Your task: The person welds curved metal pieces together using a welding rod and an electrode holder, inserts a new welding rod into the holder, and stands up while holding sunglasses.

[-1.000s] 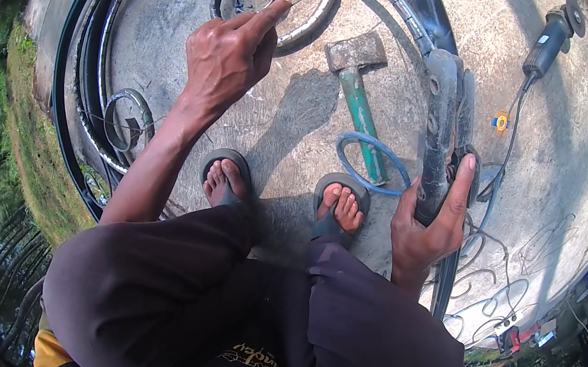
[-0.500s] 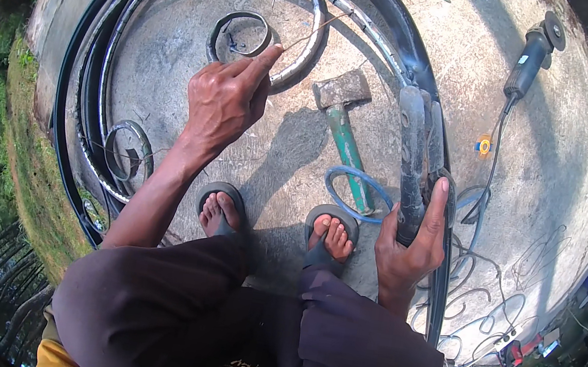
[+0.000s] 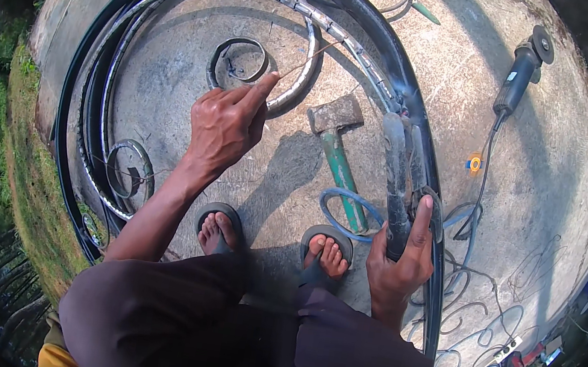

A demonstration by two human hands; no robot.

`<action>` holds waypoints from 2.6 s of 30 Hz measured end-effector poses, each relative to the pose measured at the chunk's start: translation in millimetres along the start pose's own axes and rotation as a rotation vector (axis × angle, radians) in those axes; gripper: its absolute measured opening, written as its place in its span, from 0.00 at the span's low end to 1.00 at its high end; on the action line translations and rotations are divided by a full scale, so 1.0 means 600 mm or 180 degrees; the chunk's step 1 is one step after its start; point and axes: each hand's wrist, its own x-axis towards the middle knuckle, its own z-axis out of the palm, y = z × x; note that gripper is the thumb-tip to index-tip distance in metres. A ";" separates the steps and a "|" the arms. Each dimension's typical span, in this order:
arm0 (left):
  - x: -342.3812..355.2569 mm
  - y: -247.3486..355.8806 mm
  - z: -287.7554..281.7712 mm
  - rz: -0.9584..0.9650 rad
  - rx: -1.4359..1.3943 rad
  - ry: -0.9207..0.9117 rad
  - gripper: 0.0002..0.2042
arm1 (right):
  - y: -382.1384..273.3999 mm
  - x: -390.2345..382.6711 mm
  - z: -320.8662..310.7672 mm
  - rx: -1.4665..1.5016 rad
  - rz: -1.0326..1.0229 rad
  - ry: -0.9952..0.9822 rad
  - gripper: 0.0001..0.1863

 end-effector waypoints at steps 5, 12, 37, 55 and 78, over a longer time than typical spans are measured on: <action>0.002 0.002 -0.001 -0.0021 -0.0006 -0.0034 0.20 | 0.001 0.001 0.000 0.0005 -0.0009 0.0014 0.40; 0.001 0.000 -0.005 0.0026 0.0009 -0.0027 0.22 | -0.005 0.011 0.002 -0.0104 -0.0310 0.0211 0.42; 0.001 -0.002 0.000 0.0063 -0.0009 0.0045 0.21 | 0.000 0.004 0.005 -0.0051 -0.0181 0.0155 0.40; 0.006 -0.004 -0.016 0.0161 0.0065 -0.0169 0.20 | 0.012 -0.014 0.009 0.2624 0.2021 -0.0356 0.40; 0.010 0.003 -0.063 0.0204 0.0115 -0.0001 0.16 | 0.019 -0.029 0.002 0.0327 0.0485 0.0409 0.38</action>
